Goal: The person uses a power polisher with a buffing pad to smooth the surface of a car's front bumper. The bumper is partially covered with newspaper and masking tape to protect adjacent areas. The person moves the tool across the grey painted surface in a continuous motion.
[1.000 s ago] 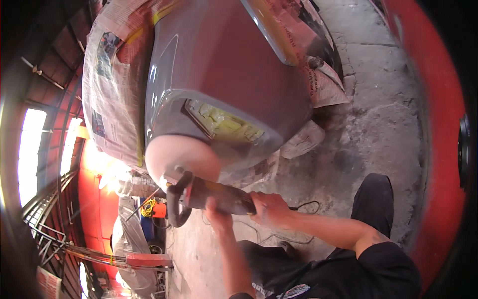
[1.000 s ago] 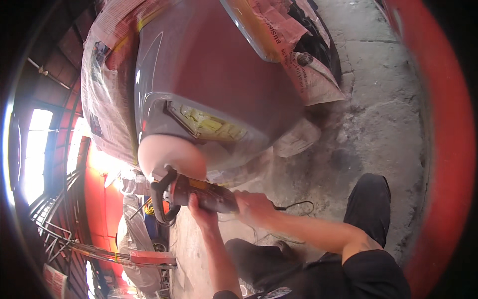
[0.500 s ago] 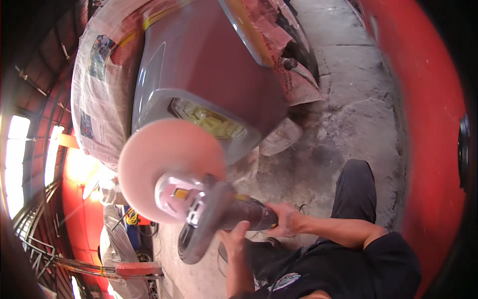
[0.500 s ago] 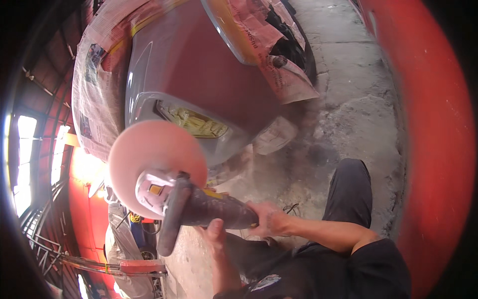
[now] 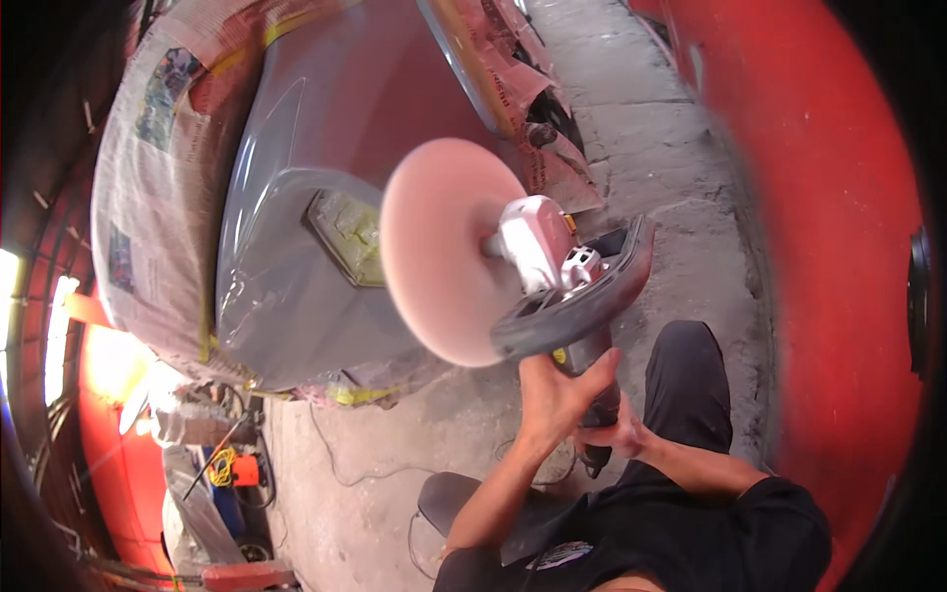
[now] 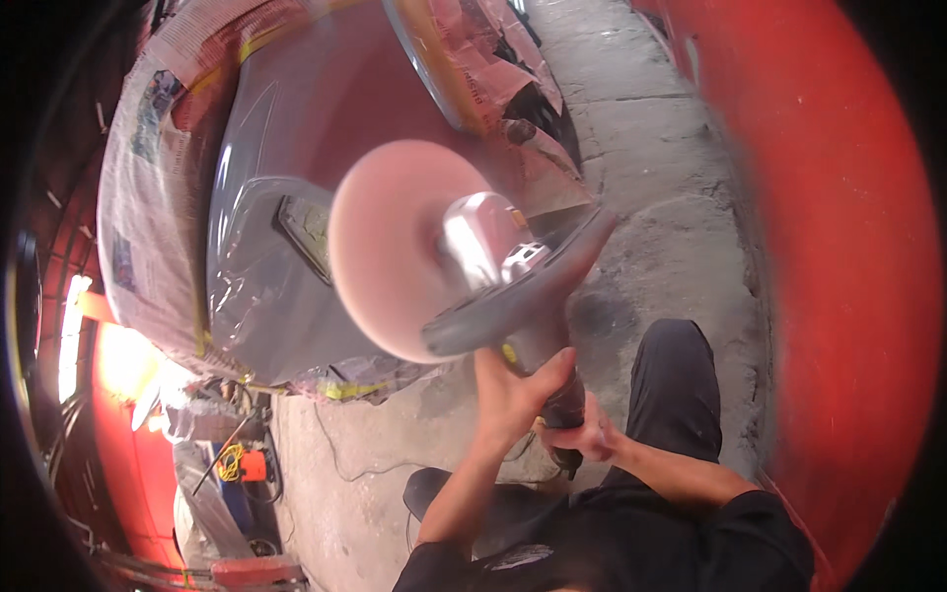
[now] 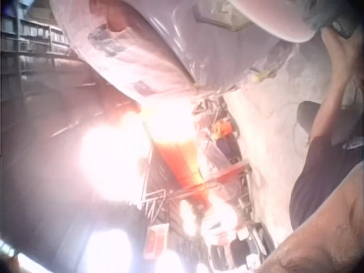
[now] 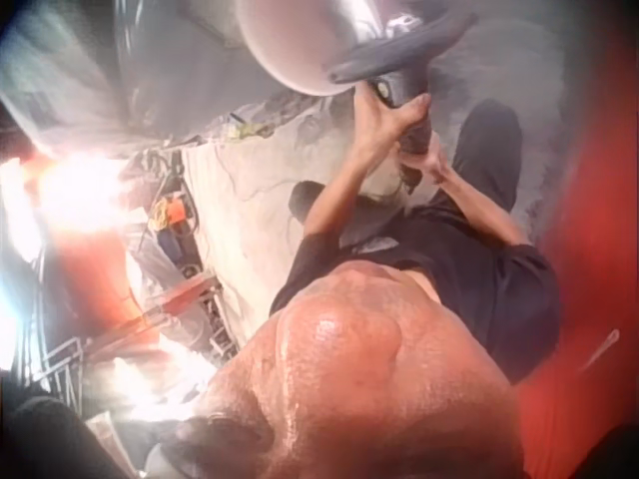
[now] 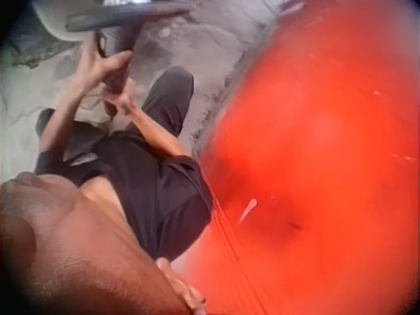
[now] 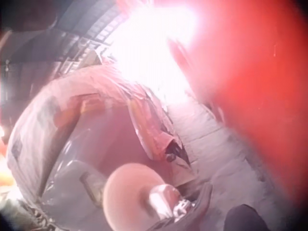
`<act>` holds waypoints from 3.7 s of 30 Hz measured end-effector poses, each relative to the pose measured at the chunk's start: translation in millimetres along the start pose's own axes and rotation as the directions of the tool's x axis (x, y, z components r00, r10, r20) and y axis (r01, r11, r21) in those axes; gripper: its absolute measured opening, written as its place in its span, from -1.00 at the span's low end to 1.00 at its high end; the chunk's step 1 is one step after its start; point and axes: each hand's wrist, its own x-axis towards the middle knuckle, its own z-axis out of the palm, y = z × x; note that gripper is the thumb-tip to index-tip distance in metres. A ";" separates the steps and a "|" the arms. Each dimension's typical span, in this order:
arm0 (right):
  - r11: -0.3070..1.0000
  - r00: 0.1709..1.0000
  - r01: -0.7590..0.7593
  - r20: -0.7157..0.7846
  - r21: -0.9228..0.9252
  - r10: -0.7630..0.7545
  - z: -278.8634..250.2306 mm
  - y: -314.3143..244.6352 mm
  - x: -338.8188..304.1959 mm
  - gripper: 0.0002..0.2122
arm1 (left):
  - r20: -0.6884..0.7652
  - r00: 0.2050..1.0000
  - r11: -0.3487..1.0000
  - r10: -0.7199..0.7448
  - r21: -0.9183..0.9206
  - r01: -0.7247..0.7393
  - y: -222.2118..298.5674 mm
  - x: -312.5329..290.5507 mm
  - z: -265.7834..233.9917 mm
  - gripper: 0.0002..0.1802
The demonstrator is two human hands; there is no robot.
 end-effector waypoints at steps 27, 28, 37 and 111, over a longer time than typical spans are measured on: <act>0.928 0.911 -0.331 -0.200 0.171 0.362 155.2 -280.1 -51.1 -0.80 | 0.118 0.831 0.815 -0.544 -0.160 0.556 243.9 110.8 -68.7 -0.04; 0.935 0.911 -0.329 -0.216 0.134 0.351 150.6 -280.9 -42.0 -0.82 | 0.123 0.828 0.814 -0.547 -0.154 0.561 237.7 121.6 -67.9 -0.04; 0.901 0.874 -0.432 -0.267 -0.044 0.406 124.9 -341.0 -21.4 -0.81 | 0.111 0.831 0.786 -0.545 -0.278 0.553 235.8 155.0 -51.7 -0.13; 0.353 0.851 -0.489 -0.347 -0.798 0.394 188.2 -469.9 1.3 -0.58 | 0.346 0.708 0.047 -0.616 -0.880 0.472 272.5 104.4 -107.5 -0.06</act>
